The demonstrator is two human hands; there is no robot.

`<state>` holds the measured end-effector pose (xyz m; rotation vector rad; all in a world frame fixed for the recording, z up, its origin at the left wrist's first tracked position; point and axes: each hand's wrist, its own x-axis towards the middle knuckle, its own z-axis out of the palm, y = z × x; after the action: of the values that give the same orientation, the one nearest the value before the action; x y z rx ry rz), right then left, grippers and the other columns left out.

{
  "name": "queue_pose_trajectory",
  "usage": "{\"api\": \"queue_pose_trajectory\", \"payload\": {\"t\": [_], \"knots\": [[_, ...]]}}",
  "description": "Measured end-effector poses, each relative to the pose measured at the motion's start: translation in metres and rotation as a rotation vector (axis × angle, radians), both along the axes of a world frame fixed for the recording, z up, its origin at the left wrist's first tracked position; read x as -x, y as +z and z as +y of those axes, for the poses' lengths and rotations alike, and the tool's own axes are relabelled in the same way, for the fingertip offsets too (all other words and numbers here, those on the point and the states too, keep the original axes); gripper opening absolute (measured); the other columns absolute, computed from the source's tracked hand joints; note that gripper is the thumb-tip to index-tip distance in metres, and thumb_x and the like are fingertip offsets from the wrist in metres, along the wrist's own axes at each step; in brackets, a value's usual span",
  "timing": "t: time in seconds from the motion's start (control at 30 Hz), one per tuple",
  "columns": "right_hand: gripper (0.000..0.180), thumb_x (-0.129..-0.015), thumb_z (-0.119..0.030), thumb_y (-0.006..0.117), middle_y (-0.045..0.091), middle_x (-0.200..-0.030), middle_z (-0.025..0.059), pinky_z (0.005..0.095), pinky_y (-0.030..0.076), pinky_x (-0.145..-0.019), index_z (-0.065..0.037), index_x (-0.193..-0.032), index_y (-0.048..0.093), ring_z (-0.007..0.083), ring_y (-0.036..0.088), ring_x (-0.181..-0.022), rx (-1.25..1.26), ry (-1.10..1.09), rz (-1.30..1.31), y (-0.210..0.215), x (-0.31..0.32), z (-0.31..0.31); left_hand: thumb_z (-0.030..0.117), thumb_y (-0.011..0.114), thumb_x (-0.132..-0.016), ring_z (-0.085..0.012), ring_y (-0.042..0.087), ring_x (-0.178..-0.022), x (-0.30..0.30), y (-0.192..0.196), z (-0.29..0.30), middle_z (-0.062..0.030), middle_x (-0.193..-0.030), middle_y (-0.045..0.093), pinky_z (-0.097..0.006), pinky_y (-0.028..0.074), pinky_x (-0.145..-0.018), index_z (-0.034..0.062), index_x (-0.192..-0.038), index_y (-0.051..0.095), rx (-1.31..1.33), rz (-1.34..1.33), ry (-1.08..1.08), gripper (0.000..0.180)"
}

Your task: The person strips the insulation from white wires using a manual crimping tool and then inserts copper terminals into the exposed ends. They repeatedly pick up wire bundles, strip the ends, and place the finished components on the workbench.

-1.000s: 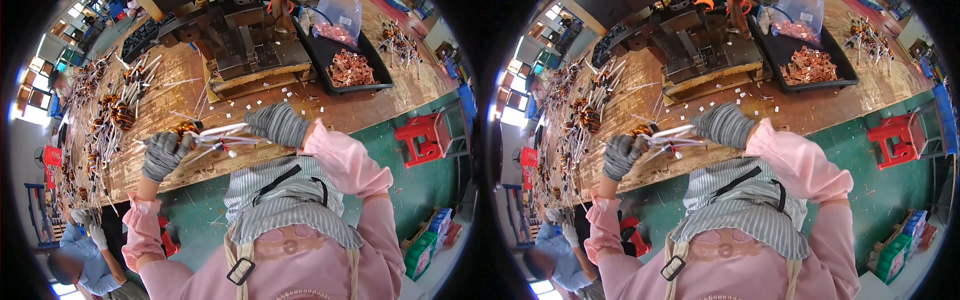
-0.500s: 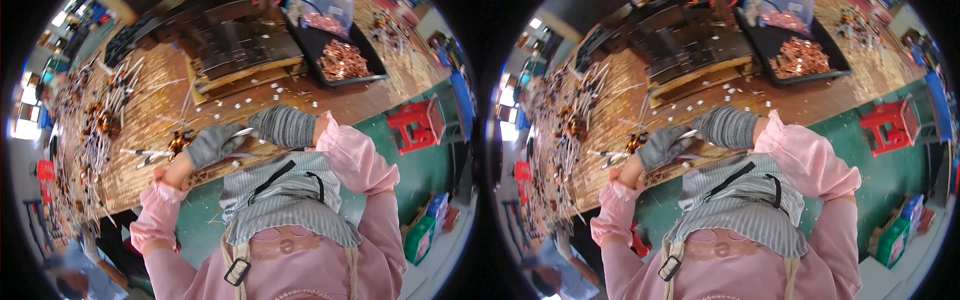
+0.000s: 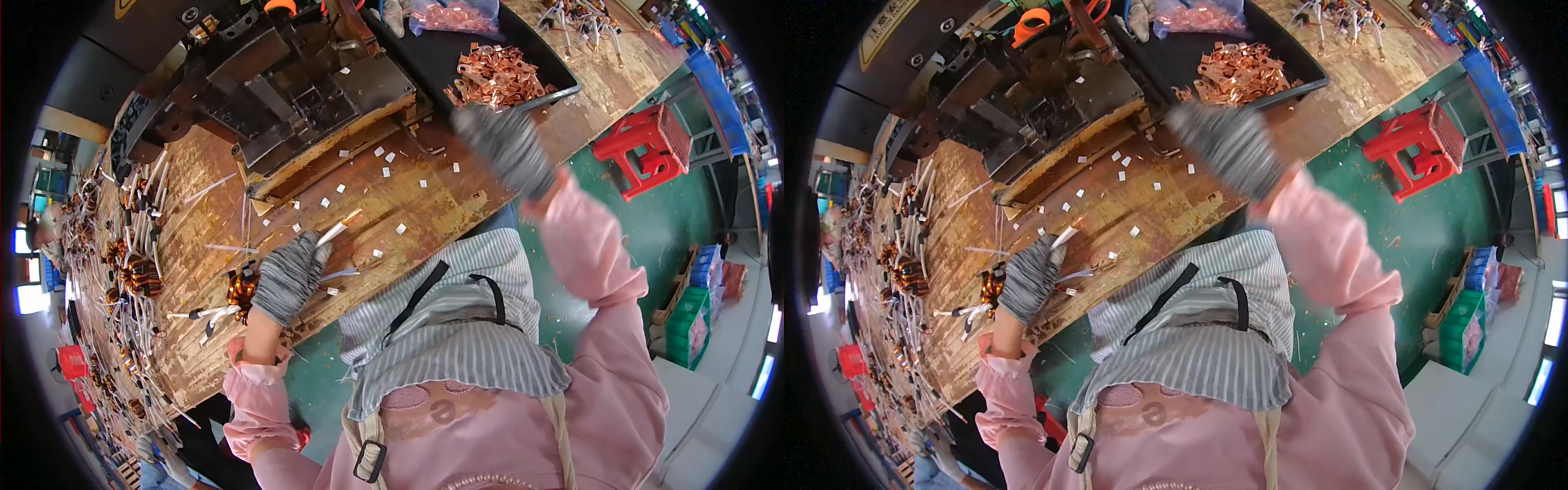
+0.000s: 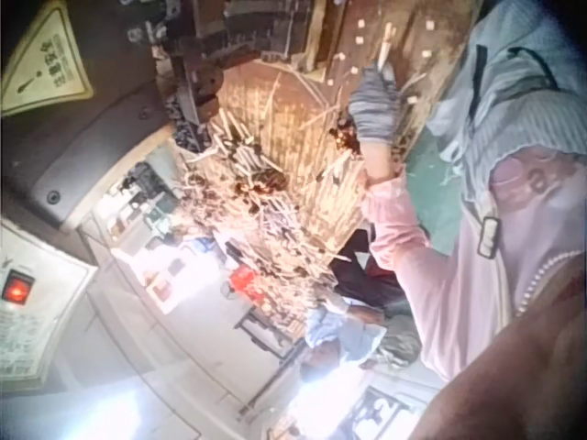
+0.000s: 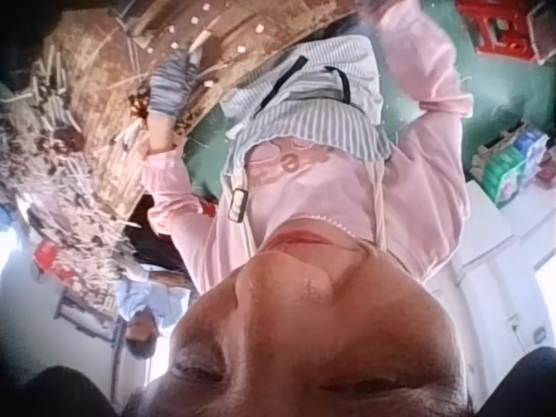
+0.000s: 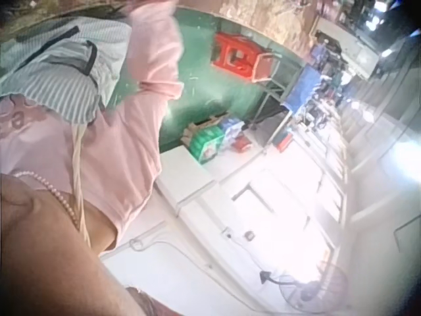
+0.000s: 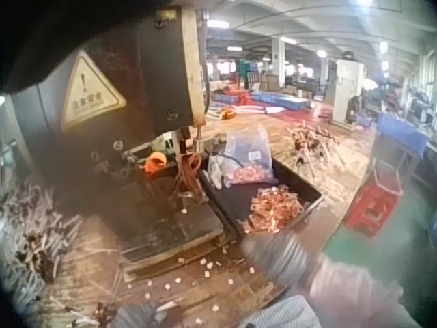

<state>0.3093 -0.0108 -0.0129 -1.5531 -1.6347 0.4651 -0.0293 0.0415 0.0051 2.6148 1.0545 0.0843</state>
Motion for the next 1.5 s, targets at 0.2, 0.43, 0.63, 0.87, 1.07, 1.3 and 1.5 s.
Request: {"api": "queue_pose_trajectory", "payload": {"t": [0.2, 0.43, 0.63, 0.87, 1.07, 1.3, 1.5], "knots": [[0.023, -0.081, -0.028, 0.055, 0.061, -0.091, 0.0135, 0.0382, 0.047, -0.074, -0.008, -0.093, 0.059, 0.0303, 0.058, -0.087, 0.001, 0.022, -0.927, 0.007, -0.095, 0.092, 0.03, 0.046, -0.088, -0.0342, 0.058, -0.079, -0.006, 0.009, 0.004, -0.0192, -0.083, 0.06, -0.04, 0.046, -0.069, 0.0047, -0.103, 0.055, 0.086, -0.111, 0.018, 0.03], [0.024, -0.076, -0.022, 0.058, 0.06, -0.091, 0.0163, 0.0416, 0.046, -0.075, -0.008, -0.095, 0.057, 0.0343, 0.058, -0.086, 0.325, -0.006, -0.832, 0.025, -0.053, 0.109, 0.031, 0.045, -0.089, -0.0338, 0.057, -0.087, -0.002, 0.008, 0.006, -0.0193, -0.094, 0.06, -0.04, 0.045, -0.075, 0.0067, -0.112, 0.054, 0.114, -0.098, 0.046, 0.035], [0.025, -0.077, -0.024, 0.057, 0.06, -0.094, 0.0158, 0.0401, 0.045, -0.078, -0.01, -0.099, 0.057, 0.0332, 0.057, -0.089, 0.367, 0.027, -0.721, 0.038, -0.049, 0.096, 0.029, 0.047, -0.088, -0.0328, 0.058, -0.086, -0.005, 0.008, 0.006, -0.0171, -0.095, 0.06, -0.039, 0.047, -0.073, 0.0085, -0.114, 0.053, 0.059, -0.095, 0.007, 0.034], [0.02, -0.08, -0.026, 0.057, 0.064, -0.087, 0.0104, 0.0385, 0.049, -0.072, -0.01, -0.092, 0.062, 0.0302, 0.061, -0.084, 0.157, -0.3, -0.839, 0.012, -0.066, 0.118, 0.027, 0.049, -0.088, -0.033, 0.056, -0.091, -0.015, 0.015, 0.005, -0.0162, -0.098, 0.059, -0.037, 0.045, -0.079, 0.0086, -0.114, 0.053, 0.205, -0.084, -0.021, 0.032], [0.026, -0.081, -0.028, 0.059, 0.058, -0.082, 0.0024, 0.0291, 0.045, -0.068, -0.008, -0.097, 0.058, 0.0157, 0.055, -0.074, -0.345, -0.186, 0.542, 0.036, -0.028, 0.074, 0.026, 0.05, -0.088, -0.0282, 0.058, -0.085, -0.009, 0.008, 0.015, -0.0148, -0.093, 0.061, -0.033, 0.045, -0.077, 0.0046, -0.108, 0.056, 0.41, -0.23, -0.074, 0.029], [0.016, -0.082, -0.018, 0.059, 0.061, -0.074, 0.0029, 0.0243, 0.047, -0.063, -0.005, -0.091, 0.062, 0.0098, 0.056, -0.068, 0.321, 0.286, 0.275, 0.016, 0.054, 0.005, 0.028, 0.049, -0.089, -0.0208, 0.057, -0.09, -0.005, 0.012, 0.016, -0.0116, -0.099, 0.061, -0.031, 0.043, -0.082, 0.0016, -0.112, 0.053, 0.547, -0.339, -0.061, 0.036], [0.02, -0.084, -0.015, 0.056, 0.062, -0.075, 0.0053, 0.0252, 0.048, -0.059, -0.002, -0.098, 0.06, 0.0106, 0.057, -0.064, 0.515, 0.367, 0.34, 0.013, 0.076, 0.005, 0.028, 0.05, -0.088, -0.0228, 0.057, -0.096, -0.006, 0.012, 0.016, -0.0138, -0.105, 0.06, -0.031, 0.042, -0.085, 0.0008, -0.113, 0.053, 0.531, -0.322, -0.023, 0.037]]}}
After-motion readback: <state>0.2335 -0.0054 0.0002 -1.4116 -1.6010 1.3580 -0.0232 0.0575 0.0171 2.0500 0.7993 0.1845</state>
